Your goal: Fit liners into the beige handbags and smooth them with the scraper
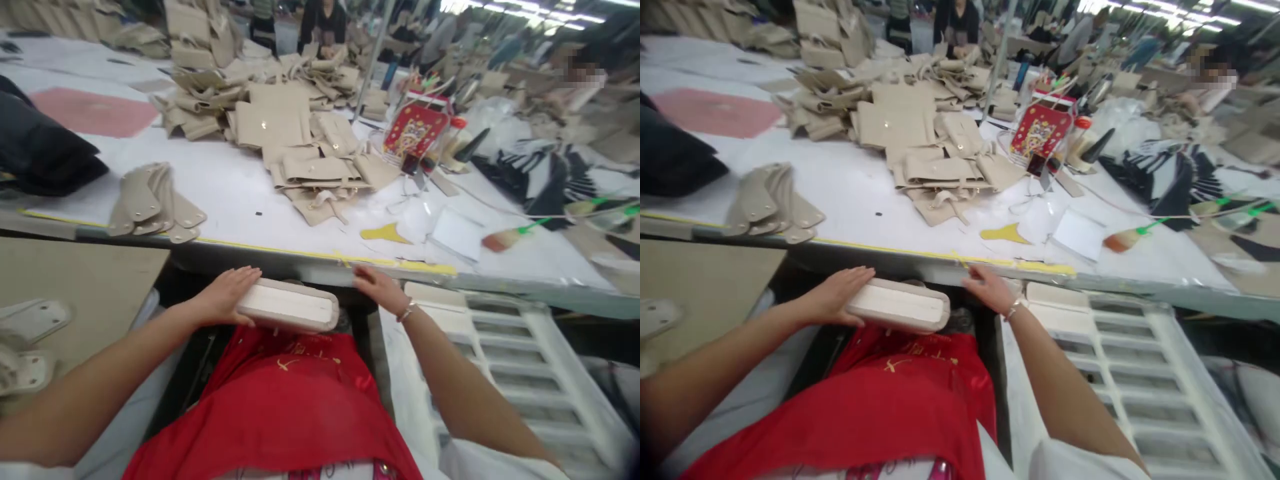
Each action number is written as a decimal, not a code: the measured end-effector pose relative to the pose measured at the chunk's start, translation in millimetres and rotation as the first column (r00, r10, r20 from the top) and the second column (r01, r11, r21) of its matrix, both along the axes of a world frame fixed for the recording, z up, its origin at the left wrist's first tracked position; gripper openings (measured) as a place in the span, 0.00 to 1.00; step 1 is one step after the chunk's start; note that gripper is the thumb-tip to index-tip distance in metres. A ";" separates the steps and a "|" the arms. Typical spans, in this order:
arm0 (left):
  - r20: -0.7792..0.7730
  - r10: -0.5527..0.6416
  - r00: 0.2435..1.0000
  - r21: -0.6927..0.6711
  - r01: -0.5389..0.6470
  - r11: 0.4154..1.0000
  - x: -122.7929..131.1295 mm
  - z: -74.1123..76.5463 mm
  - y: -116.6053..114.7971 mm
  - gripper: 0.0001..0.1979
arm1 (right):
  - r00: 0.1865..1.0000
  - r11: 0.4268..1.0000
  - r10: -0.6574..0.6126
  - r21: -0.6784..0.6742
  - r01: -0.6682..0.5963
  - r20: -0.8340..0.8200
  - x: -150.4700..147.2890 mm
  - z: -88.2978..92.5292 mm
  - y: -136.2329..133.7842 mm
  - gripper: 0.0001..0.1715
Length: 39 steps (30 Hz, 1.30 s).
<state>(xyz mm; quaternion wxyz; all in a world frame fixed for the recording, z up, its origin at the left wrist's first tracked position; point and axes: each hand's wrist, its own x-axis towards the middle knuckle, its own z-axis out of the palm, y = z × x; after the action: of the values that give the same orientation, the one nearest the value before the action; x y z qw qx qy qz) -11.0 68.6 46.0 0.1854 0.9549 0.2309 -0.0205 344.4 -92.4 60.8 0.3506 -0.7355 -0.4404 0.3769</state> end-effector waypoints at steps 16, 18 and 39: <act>-0.143 -0.010 0.990 0.047 0.017 0.999 16.0 13.7 -18.2 0.36 | 0.577 0.726 0.657 -0.201 -0.658 0.486 -61.2 1.2 13.2 0.50; -0.162 -0.012 0.987 0.036 0.018 0.999 17.0 15.6 -17.6 0.38 | 0.559 0.725 0.661 -0.232 -0.648 0.501 -63.4 3.7 14.5 0.50; -0.305 -0.005 0.952 -0.138 -0.039 0.990 0.0 32.0 -4.4 0.50 | 0.610 0.778 0.613 -0.245 -0.579 0.503 -62.5 -5.5 7.5 0.59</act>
<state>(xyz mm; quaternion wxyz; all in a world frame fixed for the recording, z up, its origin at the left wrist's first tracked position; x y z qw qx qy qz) -11.0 64.2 78.0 0.2153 0.9226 0.2630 -0.1823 282.0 -84.9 55.3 0.0400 -0.6330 -0.7304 0.2533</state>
